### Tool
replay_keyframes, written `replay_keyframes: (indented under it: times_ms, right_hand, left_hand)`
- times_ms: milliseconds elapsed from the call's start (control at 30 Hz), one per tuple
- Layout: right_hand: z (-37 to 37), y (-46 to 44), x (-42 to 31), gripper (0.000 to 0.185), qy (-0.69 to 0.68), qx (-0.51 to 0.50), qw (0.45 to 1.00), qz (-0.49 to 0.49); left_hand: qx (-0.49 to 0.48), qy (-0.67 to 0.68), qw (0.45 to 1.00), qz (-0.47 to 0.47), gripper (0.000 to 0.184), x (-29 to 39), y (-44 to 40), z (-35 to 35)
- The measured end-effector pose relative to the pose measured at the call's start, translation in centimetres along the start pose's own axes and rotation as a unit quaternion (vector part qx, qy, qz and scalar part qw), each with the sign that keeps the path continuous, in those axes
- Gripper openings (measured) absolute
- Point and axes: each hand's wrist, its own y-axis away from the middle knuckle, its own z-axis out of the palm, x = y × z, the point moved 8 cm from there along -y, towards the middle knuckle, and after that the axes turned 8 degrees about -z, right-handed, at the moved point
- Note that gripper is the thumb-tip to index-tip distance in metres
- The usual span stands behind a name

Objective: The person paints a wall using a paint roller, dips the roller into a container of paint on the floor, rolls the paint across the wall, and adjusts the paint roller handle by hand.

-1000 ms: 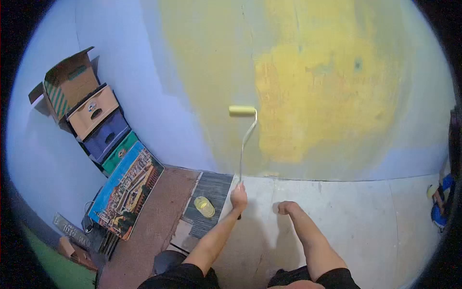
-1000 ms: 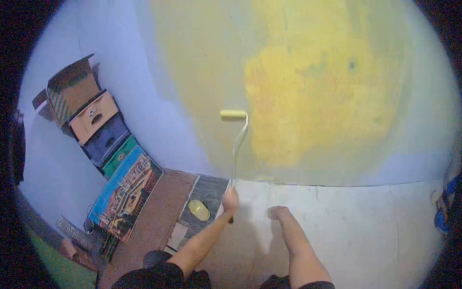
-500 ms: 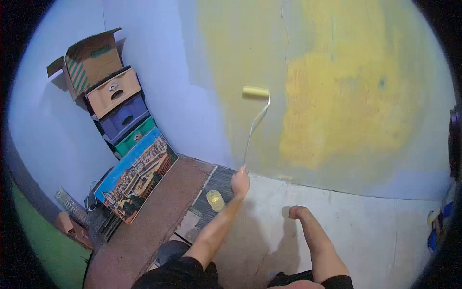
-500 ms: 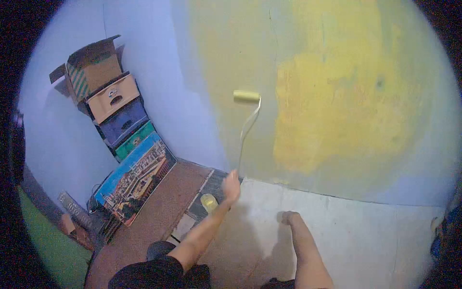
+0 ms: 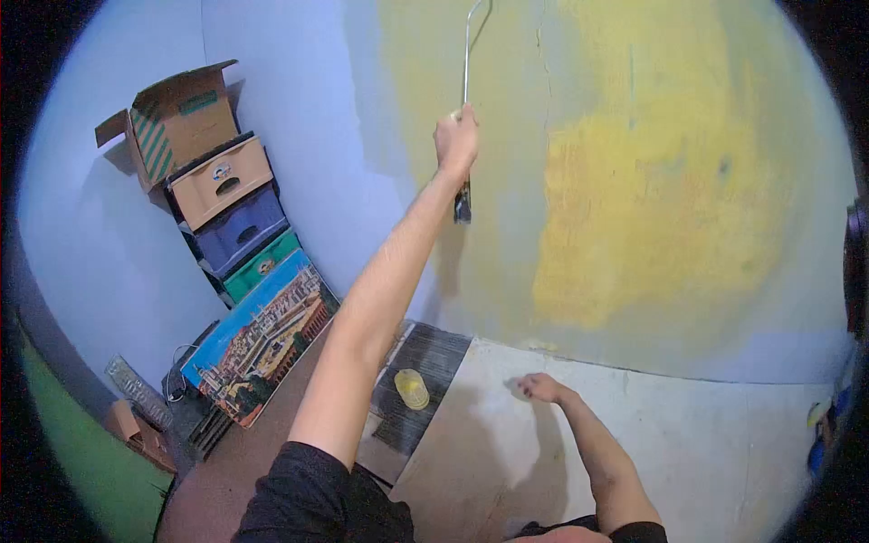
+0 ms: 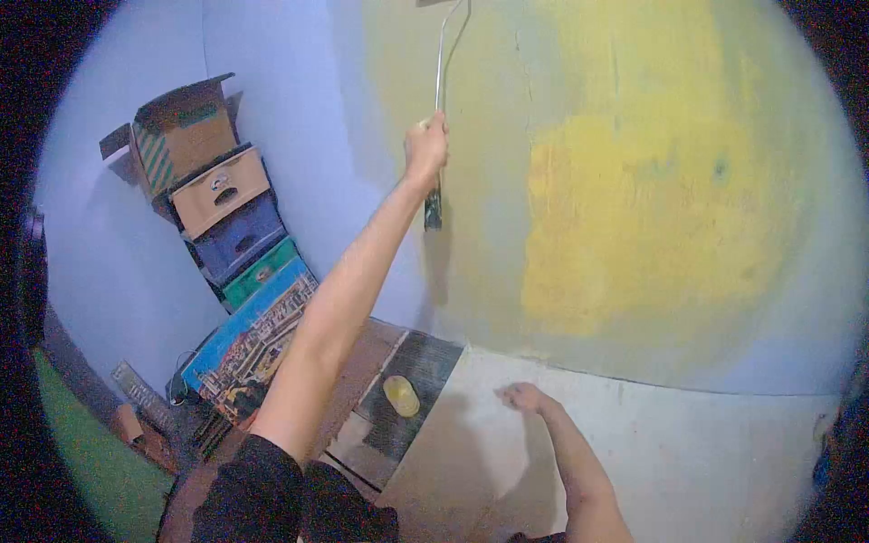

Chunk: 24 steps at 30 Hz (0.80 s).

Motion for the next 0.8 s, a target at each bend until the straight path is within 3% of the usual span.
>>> replay_keyframes:
  times_ms: [33,133,233,367,433,467,567,600,700,733,800]
  right_hand:
    - [-1.6,-0.5,-0.7,0.042,-0.072,0.075,0.995,0.013]
    - [-4.6,-2.0,-3.9,0.042,-0.136,0.151,0.979,-0.015]
    - [-3.6,-2.9,-5.8,0.040,-0.077,0.141,0.984,-0.083]
    - [1.3,-2.3,-5.5,0.037,0.111,0.006,0.986,-0.128]
    - [2.3,0.0,-7.3,0.038,0.156,-0.059,0.980,-0.110]
    - [4.5,-1.0,-3.4,0.042,0.203,-0.124,0.969,-0.065]
    - [3.3,2.4,-6.6,0.044,0.202,-0.177,0.962,-0.046]
    - [4.3,1.6,-3.2,0.046,0.212,-0.167,0.961,-0.054]
    - [5.2,1.1,1.8,0.048,0.203,-0.225,0.952,0.036]
    - [3.7,2.0,0.1,0.046,0.192,-0.149,0.970,-0.006]
    - [2.5,3.6,-0.7,0.043,0.154,-0.164,0.972,0.068]
  left_hand:
    - [0.029,0.020,0.999,0.023,0.043,0.4,-1.1,-0.6]
    - [0.107,0.075,0.989,0.072,0.033,1.4,-2.7,-2.8]
    - [0.109,0.108,0.980,0.124,0.032,3.8,-3.0,-5.1]
    - [0.077,0.038,0.984,0.156,0.031,7.7,-4.1,-8.7]
    - [0.093,0.008,0.977,0.193,0.031,8.9,-5.5,-10.9]
    - [0.102,-0.008,0.972,0.210,0.032,9.2,-6.0,-12.1]
    - [0.075,-0.112,0.968,0.211,0.033,9.5,-7.2,-14.9]
    - [0.060,-0.121,0.968,0.210,0.034,8.4,-8.6,-15.5]
    - [-0.003,-0.064,0.990,0.124,0.034,4.9,-8.8,-15.6]
    - [-0.013,-0.019,0.990,0.137,0.033,4.0,-8.4,-15.5]
    - [-0.012,-0.005,0.992,0.126,0.033,1.5,-7.5,-15.1]
